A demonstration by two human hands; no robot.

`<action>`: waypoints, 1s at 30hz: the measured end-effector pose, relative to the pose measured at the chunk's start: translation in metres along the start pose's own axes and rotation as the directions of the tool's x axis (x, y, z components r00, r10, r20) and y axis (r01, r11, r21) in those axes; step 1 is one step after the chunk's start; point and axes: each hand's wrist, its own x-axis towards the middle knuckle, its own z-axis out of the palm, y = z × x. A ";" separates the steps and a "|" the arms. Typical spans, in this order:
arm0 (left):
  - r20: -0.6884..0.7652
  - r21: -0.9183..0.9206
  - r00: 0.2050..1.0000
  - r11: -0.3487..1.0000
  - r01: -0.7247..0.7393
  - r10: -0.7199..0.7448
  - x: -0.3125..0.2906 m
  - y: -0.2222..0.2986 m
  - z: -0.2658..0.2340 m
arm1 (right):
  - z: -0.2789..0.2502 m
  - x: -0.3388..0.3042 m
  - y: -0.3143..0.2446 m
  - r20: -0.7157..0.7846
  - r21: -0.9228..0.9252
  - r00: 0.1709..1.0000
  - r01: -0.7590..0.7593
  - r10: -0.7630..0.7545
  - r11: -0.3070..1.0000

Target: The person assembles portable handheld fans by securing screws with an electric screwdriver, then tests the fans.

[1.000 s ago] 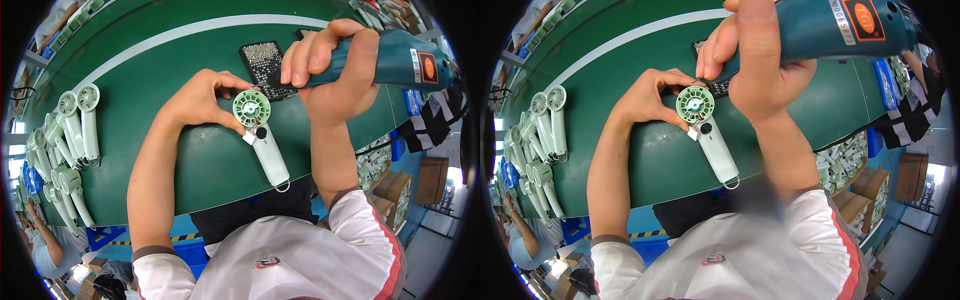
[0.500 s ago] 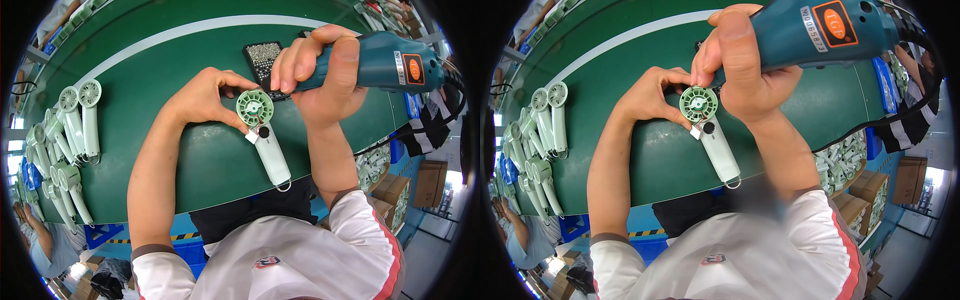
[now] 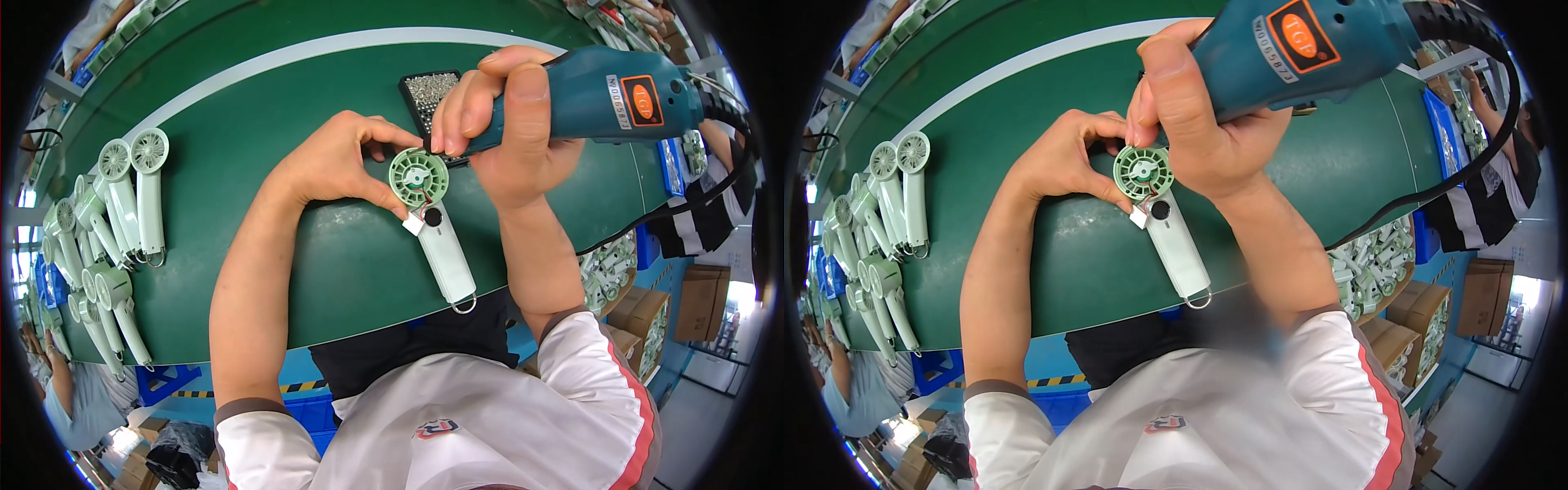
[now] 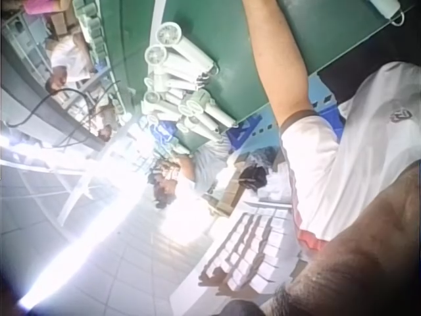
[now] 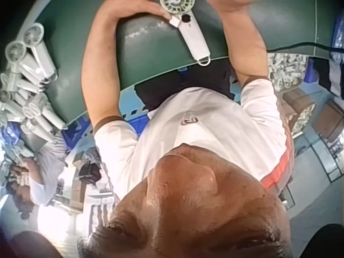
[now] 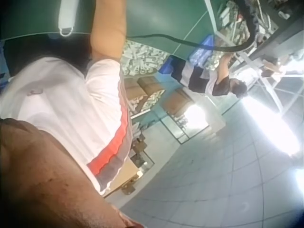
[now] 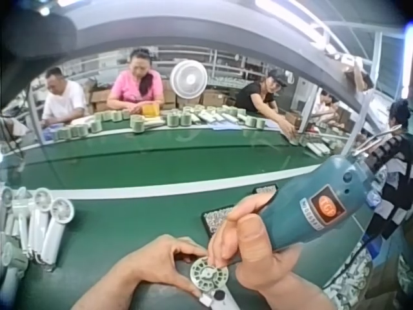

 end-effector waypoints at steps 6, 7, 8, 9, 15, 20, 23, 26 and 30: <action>0.000 0.024 0.998 0.998 0.065 -0.065 -0.005 0.012 -0.005 | 0.016 0.000 0.004 -0.043 -0.103 0.998 -0.041 0.037 0.994; -0.005 -0.013 0.997 0.997 0.076 -0.076 -0.004 0.009 -0.003 | 0.015 -0.001 0.006 -0.062 -0.163 0.993 -0.105 0.096 0.981; 0.024 -0.011 0.999 0.999 0.041 -0.041 -0.004 0.006 0.000 | 0.021 -0.001 0.009 -0.117 -0.106 0.976 -0.196 0.183 0.975; 0.002 -0.062 0.999 0.997 0.046 -0.046 -0.004 0.003 0.001 | 0.023 -0.002 0.012 -0.123 -0.257 0.982 -0.168 0.140 0.952; -0.002 -0.083 0.993 0.990 0.118 -0.119 -0.001 0.012 0.002 | 0.023 0.010 0.016 -0.040 -0.397 0.999 -0.041 0.028 0.917; -0.030 -0.122 0.992 0.985 0.119 -0.123 -0.004 0.012 0.004 | 0.027 0.010 0.019 -0.086 -0.397 0.996 -0.003 -0.034 0.918; -0.060 -0.075 0.990 0.990 0.120 -0.124 -0.006 0.012 0.003 | 0.027 0.007 0.013 -0.021 -0.423 1.000 -0.005 -0.005 0.906; -0.014 -0.060 0.994 0.992 0.108 -0.109 -0.004 0.018 0.003 | 0.027 0.008 0.015 -0.052 -0.299 0.995 -0.098 0.087 0.949; -0.012 -0.084 0.999 0.995 0.043 -0.045 -0.002 0.002 0.002 | 0.016 0.009 -0.002 0.001 -0.071 0.971 -0.238 0.238 0.969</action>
